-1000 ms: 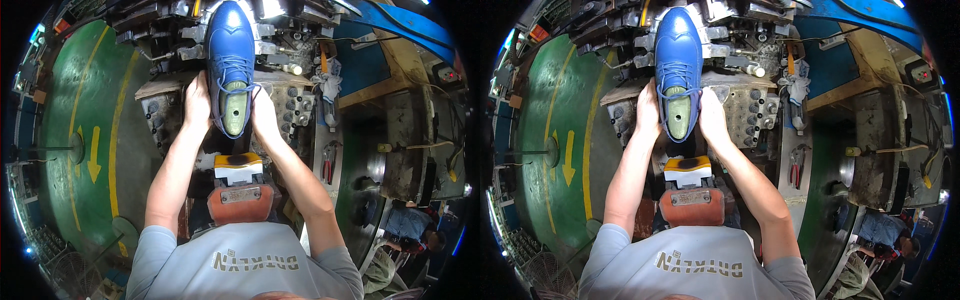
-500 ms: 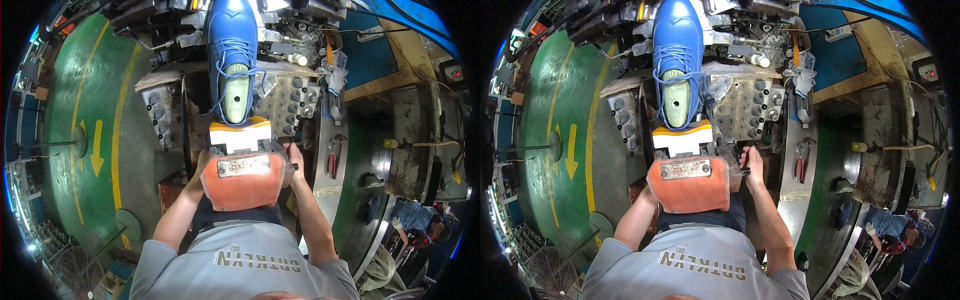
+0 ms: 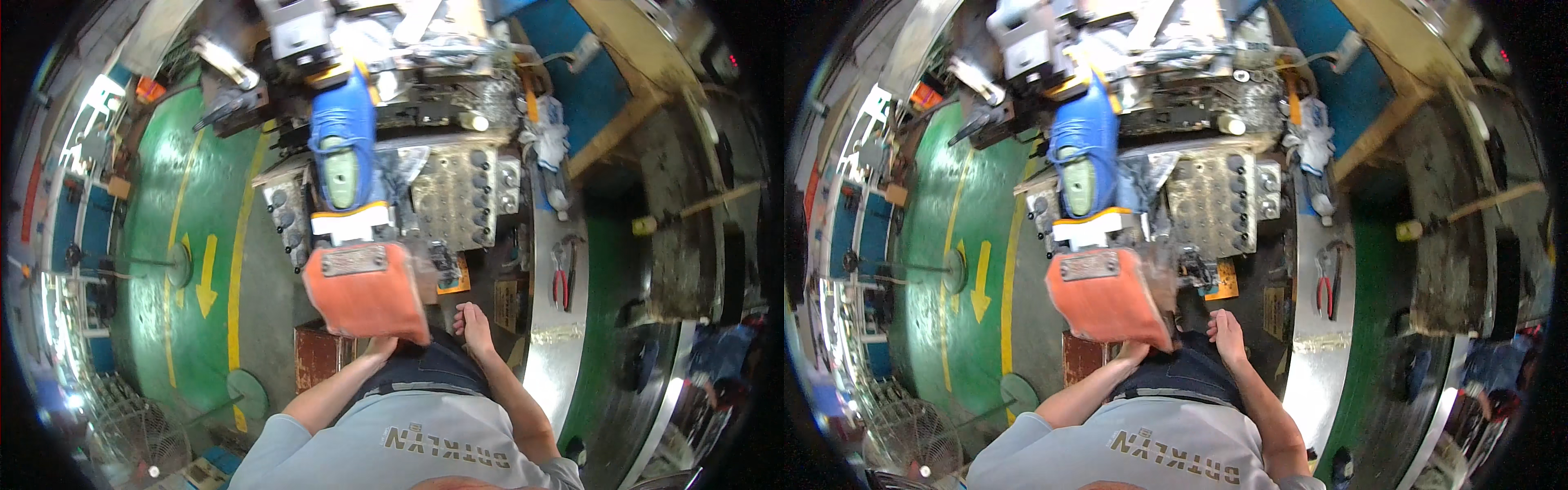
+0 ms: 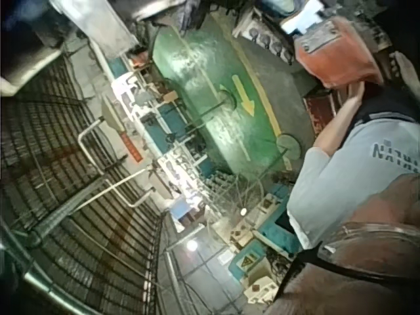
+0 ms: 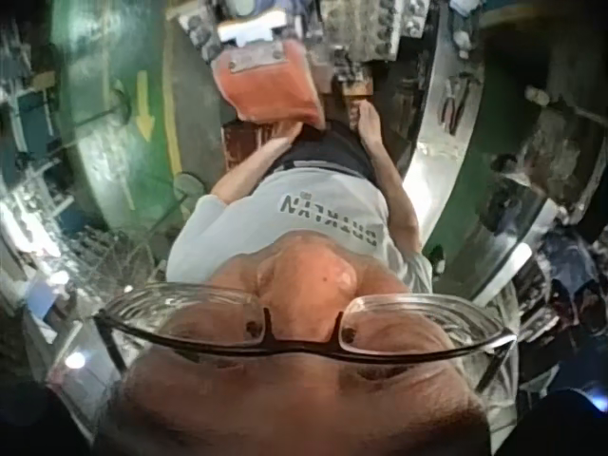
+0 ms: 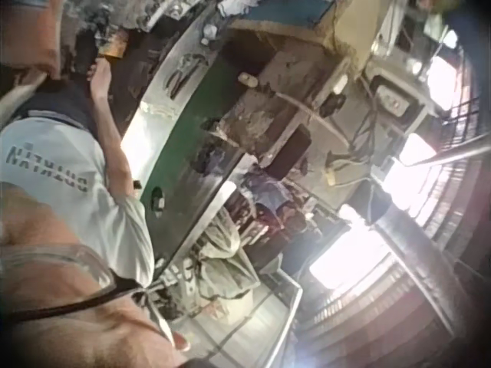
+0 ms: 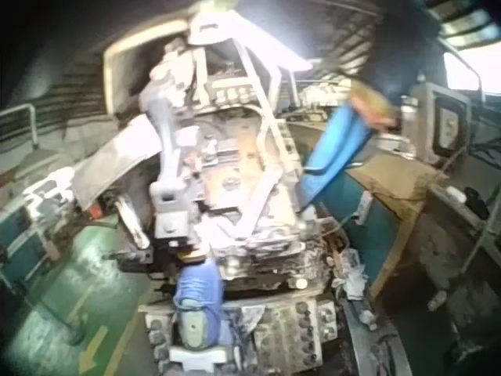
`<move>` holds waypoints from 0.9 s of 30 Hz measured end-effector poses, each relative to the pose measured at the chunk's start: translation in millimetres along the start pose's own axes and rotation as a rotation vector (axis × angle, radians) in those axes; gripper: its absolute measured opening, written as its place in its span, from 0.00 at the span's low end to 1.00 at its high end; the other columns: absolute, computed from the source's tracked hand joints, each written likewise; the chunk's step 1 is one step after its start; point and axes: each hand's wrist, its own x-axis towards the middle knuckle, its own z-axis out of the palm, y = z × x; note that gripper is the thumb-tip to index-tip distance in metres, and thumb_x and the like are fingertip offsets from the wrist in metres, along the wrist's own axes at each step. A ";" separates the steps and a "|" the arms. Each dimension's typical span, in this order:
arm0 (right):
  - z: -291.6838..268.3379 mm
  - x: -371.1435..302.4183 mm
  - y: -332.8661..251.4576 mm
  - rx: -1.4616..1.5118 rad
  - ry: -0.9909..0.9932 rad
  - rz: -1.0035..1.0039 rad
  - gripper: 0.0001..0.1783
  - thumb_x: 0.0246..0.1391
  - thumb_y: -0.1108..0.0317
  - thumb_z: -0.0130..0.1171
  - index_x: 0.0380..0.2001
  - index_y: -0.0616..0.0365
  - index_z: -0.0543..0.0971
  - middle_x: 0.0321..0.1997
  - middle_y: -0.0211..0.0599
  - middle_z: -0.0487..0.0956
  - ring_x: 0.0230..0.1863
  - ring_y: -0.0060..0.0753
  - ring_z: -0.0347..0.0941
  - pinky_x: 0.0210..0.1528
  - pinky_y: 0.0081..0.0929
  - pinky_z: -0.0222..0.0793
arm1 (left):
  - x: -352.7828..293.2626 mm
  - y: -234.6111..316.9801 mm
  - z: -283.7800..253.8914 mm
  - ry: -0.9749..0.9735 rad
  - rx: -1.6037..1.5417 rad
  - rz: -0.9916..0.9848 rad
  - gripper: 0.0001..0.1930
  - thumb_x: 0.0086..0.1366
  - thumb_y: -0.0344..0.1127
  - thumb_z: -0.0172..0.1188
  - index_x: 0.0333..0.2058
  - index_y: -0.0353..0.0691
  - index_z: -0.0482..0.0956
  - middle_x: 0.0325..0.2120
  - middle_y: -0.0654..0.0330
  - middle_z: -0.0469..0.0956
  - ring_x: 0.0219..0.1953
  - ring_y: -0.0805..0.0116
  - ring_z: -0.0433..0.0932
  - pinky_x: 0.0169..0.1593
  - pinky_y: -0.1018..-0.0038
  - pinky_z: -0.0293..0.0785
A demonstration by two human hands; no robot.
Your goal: Operating a toe-lasting machine to shape and attach blue leather shoes in an industrial factory.
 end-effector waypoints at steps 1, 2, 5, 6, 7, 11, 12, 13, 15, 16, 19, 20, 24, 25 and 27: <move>-16.1 -9.0 5.8 -0.041 0.011 0.004 0.22 0.70 0.53 0.40 0.44 0.62 0.74 0.29 0.32 0.73 0.27 0.21 0.69 0.30 0.20 0.69 | -2.5 -0.2 16.0 -0.015 0.095 0.044 0.23 0.71 0.50 0.49 0.42 0.33 0.80 0.30 0.60 0.79 0.30 0.71 0.75 0.34 0.73 0.71; -34.6 -18.3 10.5 -0.010 0.046 0.017 0.21 0.69 0.54 0.40 0.43 0.61 0.74 0.30 0.32 0.73 0.27 0.21 0.69 0.29 0.20 0.69 | -6.6 2.8 34.0 -0.039 0.189 0.099 0.23 0.71 0.51 0.49 0.42 0.33 0.80 0.30 0.60 0.79 0.30 0.71 0.75 0.34 0.74 0.71; -94.2 -42.4 34.3 0.050 0.129 0.030 0.20 0.68 0.54 0.43 0.42 0.60 0.75 0.30 0.31 0.73 0.28 0.21 0.70 0.29 0.21 0.69 | -27.2 33.4 75.9 -0.467 0.040 -0.192 0.26 0.71 0.54 0.47 0.36 0.34 0.83 0.27 0.62 0.79 0.26 0.73 0.74 0.32 0.76 0.70; -110.4 -51.0 38.7 0.024 0.152 0.052 0.20 0.67 0.53 0.44 0.40 0.60 0.75 0.30 0.31 0.73 0.28 0.23 0.70 0.31 0.23 0.69 | -40.0 41.5 87.4 -0.465 0.046 -0.161 0.30 0.72 0.57 0.45 0.32 0.35 0.84 0.24 0.63 0.79 0.26 0.77 0.73 0.31 0.78 0.69; -131.1 -58.6 47.8 -0.007 0.201 0.053 0.21 0.67 0.52 0.44 0.40 0.60 0.75 0.30 0.32 0.73 0.29 0.24 0.71 0.31 0.23 0.70 | -51.2 53.8 103.3 -0.497 0.078 -0.143 0.30 0.72 0.57 0.43 0.32 0.35 0.84 0.24 0.63 0.79 0.26 0.76 0.74 0.31 0.78 0.69; -215.0 -98.8 80.7 -0.046 0.358 0.059 0.23 0.67 0.51 0.43 0.40 0.62 0.74 0.30 0.35 0.76 0.29 0.27 0.73 0.33 0.27 0.71 | -67.6 55.4 171.4 -0.634 0.166 -0.124 0.30 0.73 0.56 0.41 0.34 0.35 0.83 0.25 0.62 0.79 0.26 0.77 0.74 0.31 0.79 0.70; -233.2 -108.8 95.5 0.007 0.414 0.065 0.23 0.67 0.51 0.43 0.40 0.62 0.74 0.30 0.35 0.76 0.29 0.27 0.73 0.33 0.27 0.71 | -71.8 57.6 188.1 -0.661 0.172 -0.116 0.29 0.74 0.54 0.41 0.36 0.35 0.82 0.25 0.62 0.79 0.25 0.77 0.74 0.30 0.79 0.70; -250.9 -117.9 114.5 0.006 0.467 0.062 0.23 0.67 0.51 0.43 0.41 0.63 0.74 0.30 0.35 0.76 0.29 0.28 0.73 0.33 0.27 0.72 | -76.9 60.4 204.6 -0.681 0.173 -0.109 0.27 0.74 0.53 0.41 0.37 0.34 0.82 0.26 0.62 0.79 0.25 0.77 0.74 0.30 0.79 0.71; -279.5 -137.6 141.0 0.030 0.531 0.061 0.23 0.67 0.51 0.43 0.42 0.64 0.74 0.30 0.36 0.77 0.29 0.28 0.73 0.33 0.28 0.72 | -90.7 67.3 237.9 -0.758 0.222 -0.080 0.25 0.74 0.51 0.42 0.40 0.34 0.81 0.26 0.62 0.79 0.26 0.77 0.74 0.31 0.80 0.71; -292.9 -148.6 153.0 0.076 0.567 0.062 0.24 0.67 0.51 0.44 0.42 0.64 0.74 0.31 0.37 0.77 0.29 0.28 0.74 0.33 0.28 0.72 | -99.1 73.0 256.1 -0.805 0.256 -0.038 0.25 0.74 0.50 0.43 0.41 0.34 0.80 0.27 0.62 0.79 0.26 0.77 0.74 0.31 0.80 0.71; -331.0 -178.4 161.7 0.217 0.673 0.043 0.24 0.67 0.50 0.45 0.44 0.64 0.74 0.32 0.38 0.78 0.30 0.28 0.74 0.33 0.29 0.72 | -114.8 87.8 306.9 -0.886 0.310 0.015 0.21 0.74 0.46 0.44 0.44 0.34 0.79 0.31 0.61 0.79 0.27 0.77 0.74 0.32 0.80 0.71; -347.4 -184.7 169.1 0.231 0.725 0.052 0.24 0.66 0.50 0.45 0.44 0.64 0.75 0.32 0.38 0.78 0.31 0.28 0.74 0.33 0.29 0.72 | -124.4 98.1 323.8 -0.906 0.343 0.032 0.19 0.74 0.44 0.45 0.47 0.34 0.78 0.33 0.61 0.79 0.27 0.77 0.74 0.32 0.80 0.71; -425.8 -197.4 168.2 0.299 0.968 -0.060 0.20 0.63 0.54 0.51 0.35 0.64 0.77 0.24 0.34 0.76 0.26 0.26 0.73 0.32 0.28 0.70 | -152.2 117.5 363.5 -1.010 0.351 0.140 0.17 0.73 0.35 0.46 0.56 0.34 0.71 0.39 0.59 0.78 0.30 0.77 0.74 0.35 0.79 0.73; -450.9 -202.0 156.4 0.214 1.007 -0.031 0.19 0.62 0.56 0.52 0.38 0.64 0.78 0.28 0.38 0.79 0.30 0.29 0.75 0.36 0.29 0.71 | -156.7 121.6 371.7 -1.041 0.350 0.170 0.18 0.73 0.33 0.46 0.58 0.35 0.70 0.39 0.59 0.77 0.30 0.77 0.74 0.35 0.79 0.73; -497.7 -204.1 133.6 0.038 1.098 -0.096 0.18 0.60 0.58 0.54 0.41 0.63 0.78 0.36 0.46 0.82 0.40 0.38 0.78 0.46 0.33 0.72 | -166.7 131.1 383.6 -1.027 0.371 0.166 0.17 0.72 0.30 0.47 0.57 0.34 0.70 0.39 0.60 0.78 0.31 0.77 0.74 0.35 0.79 0.73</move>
